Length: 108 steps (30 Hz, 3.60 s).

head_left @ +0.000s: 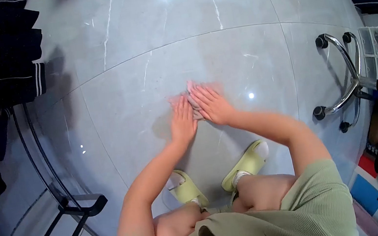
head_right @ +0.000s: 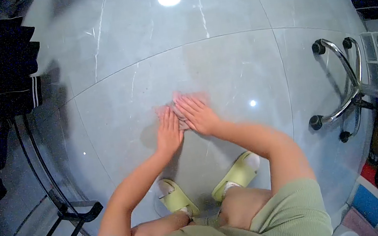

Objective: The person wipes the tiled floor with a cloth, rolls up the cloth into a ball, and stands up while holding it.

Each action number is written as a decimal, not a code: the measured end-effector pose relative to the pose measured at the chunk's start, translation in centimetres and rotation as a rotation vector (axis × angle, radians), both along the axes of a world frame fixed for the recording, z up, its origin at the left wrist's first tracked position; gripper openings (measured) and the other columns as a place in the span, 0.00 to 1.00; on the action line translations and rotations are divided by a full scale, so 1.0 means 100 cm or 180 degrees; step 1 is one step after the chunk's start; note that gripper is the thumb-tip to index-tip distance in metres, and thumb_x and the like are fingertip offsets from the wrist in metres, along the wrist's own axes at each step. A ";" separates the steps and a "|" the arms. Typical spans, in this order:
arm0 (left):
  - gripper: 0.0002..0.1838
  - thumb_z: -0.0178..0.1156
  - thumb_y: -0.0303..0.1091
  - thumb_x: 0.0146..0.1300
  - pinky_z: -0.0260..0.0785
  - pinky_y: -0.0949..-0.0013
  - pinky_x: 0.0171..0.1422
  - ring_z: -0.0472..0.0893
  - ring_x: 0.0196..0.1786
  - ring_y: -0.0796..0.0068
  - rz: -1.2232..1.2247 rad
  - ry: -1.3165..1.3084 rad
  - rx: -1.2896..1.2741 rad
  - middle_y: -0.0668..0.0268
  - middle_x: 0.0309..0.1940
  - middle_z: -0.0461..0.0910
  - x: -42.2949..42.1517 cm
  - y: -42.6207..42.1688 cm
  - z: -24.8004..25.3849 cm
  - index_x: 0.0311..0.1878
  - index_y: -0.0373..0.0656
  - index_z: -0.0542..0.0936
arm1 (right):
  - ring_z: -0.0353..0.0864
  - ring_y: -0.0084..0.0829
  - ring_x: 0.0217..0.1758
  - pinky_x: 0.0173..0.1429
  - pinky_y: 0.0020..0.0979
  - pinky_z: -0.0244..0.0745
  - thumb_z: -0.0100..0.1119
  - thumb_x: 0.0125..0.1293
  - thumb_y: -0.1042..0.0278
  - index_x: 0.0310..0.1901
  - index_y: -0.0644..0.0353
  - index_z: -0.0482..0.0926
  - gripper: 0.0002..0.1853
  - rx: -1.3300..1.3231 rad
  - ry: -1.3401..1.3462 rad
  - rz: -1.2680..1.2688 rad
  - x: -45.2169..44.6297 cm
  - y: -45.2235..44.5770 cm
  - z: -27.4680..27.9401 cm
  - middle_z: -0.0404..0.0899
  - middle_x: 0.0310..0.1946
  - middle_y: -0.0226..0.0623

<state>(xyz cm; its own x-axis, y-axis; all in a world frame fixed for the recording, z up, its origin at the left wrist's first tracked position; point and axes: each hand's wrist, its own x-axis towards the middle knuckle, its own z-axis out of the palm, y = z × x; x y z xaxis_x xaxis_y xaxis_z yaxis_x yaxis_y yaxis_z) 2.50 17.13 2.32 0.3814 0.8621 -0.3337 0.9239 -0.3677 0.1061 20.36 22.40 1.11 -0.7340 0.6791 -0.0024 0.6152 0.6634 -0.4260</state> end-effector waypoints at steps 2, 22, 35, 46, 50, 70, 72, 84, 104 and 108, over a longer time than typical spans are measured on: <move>0.33 0.48 0.46 0.62 0.35 0.53 0.79 0.45 0.76 0.52 -0.0282 0.0109 0.0137 0.50 0.71 0.54 0.014 -0.003 -0.006 0.65 0.31 0.64 | 0.46 0.42 0.76 0.75 0.46 0.44 0.48 0.63 0.60 0.70 0.64 0.54 0.35 -0.0074 -0.0186 -0.0320 0.011 -0.016 -0.002 0.49 0.73 0.45; 0.33 0.47 0.39 0.62 0.39 0.57 0.78 0.49 0.76 0.61 0.0318 -0.0185 0.1006 0.57 0.73 0.53 0.106 0.194 -0.038 0.69 0.33 0.58 | 0.47 0.44 0.76 0.76 0.45 0.43 0.46 0.62 0.63 0.69 0.66 0.56 0.33 0.0628 0.0177 -0.1809 0.051 0.165 -0.030 0.52 0.72 0.46; 0.34 0.48 0.45 0.62 0.32 0.58 0.79 0.46 0.77 0.62 -0.0972 -0.0306 0.0098 0.56 0.72 0.54 0.186 0.054 -0.009 0.68 0.35 0.61 | 0.43 0.48 0.77 0.77 0.47 0.39 0.49 0.57 0.68 0.69 0.71 0.52 0.37 -0.0421 -0.0370 -0.2545 0.156 -0.002 -0.005 0.47 0.72 0.53; 0.38 0.49 0.47 0.61 0.35 0.59 0.79 0.47 0.76 0.60 -0.0369 -0.0807 0.0624 0.55 0.73 0.52 0.299 0.160 -0.029 0.70 0.34 0.56 | 0.45 0.51 0.76 0.76 0.48 0.40 0.46 0.60 0.63 0.68 0.71 0.53 0.36 0.0852 -0.0334 -0.2811 0.247 0.119 -0.027 0.50 0.71 0.54; 0.35 0.51 0.40 0.61 0.37 0.54 0.78 0.49 0.75 0.55 -0.0002 -0.1145 0.0739 0.49 0.71 0.54 0.296 0.184 -0.033 0.68 0.29 0.58 | 0.48 0.50 0.75 0.76 0.48 0.42 0.46 0.60 0.64 0.68 0.70 0.55 0.35 0.0525 -0.0229 -0.2339 0.247 0.163 -0.020 0.52 0.71 0.51; 0.34 0.49 0.40 0.63 0.37 0.51 0.78 0.47 0.75 0.47 0.1747 -0.0462 0.0804 0.39 0.69 0.52 0.143 0.149 -0.026 0.66 0.23 0.58 | 0.50 0.43 0.75 0.77 0.43 0.43 0.47 0.59 0.65 0.68 0.67 0.57 0.34 0.0018 0.0312 -0.0783 0.048 0.193 -0.028 0.55 0.70 0.49; 0.35 0.50 0.41 0.61 0.37 0.51 0.78 0.48 0.75 0.47 0.1513 -0.0541 0.0703 0.40 0.69 0.53 0.154 0.145 -0.027 0.65 0.23 0.59 | 0.48 0.44 0.76 0.77 0.45 0.42 0.48 0.59 0.65 0.68 0.66 0.57 0.35 0.0000 0.0041 -0.1173 0.067 0.175 -0.031 0.53 0.71 0.48; 0.35 0.50 0.46 0.64 0.36 0.51 0.78 0.48 0.75 0.50 -0.0084 -0.0951 0.0262 0.46 0.69 0.56 0.115 0.155 -0.027 0.65 0.26 0.61 | 0.47 0.46 0.76 0.76 0.45 0.41 0.49 0.58 0.64 0.70 0.67 0.53 0.37 0.0048 -0.0113 -0.1435 0.083 0.153 -0.012 0.50 0.72 0.49; 0.39 0.49 0.36 0.62 0.32 0.50 0.77 0.40 0.76 0.44 0.1329 -0.1229 -0.0245 0.40 0.72 0.41 -0.007 0.135 -0.006 0.70 0.24 0.46 | 0.48 0.46 0.75 0.75 0.47 0.45 0.51 0.59 0.64 0.69 0.68 0.53 0.38 -0.0160 -0.0210 -0.2266 -0.074 0.103 -0.001 0.50 0.72 0.47; 0.39 0.48 0.37 0.62 0.32 0.50 0.77 0.39 0.76 0.44 0.0983 -0.1124 -0.0282 0.41 0.73 0.40 -0.038 0.133 -0.007 0.70 0.24 0.45 | 0.46 0.46 0.76 0.75 0.47 0.44 0.51 0.61 0.63 0.70 0.68 0.51 0.38 -0.0348 -0.0339 -0.2758 -0.100 0.088 -0.004 0.49 0.73 0.48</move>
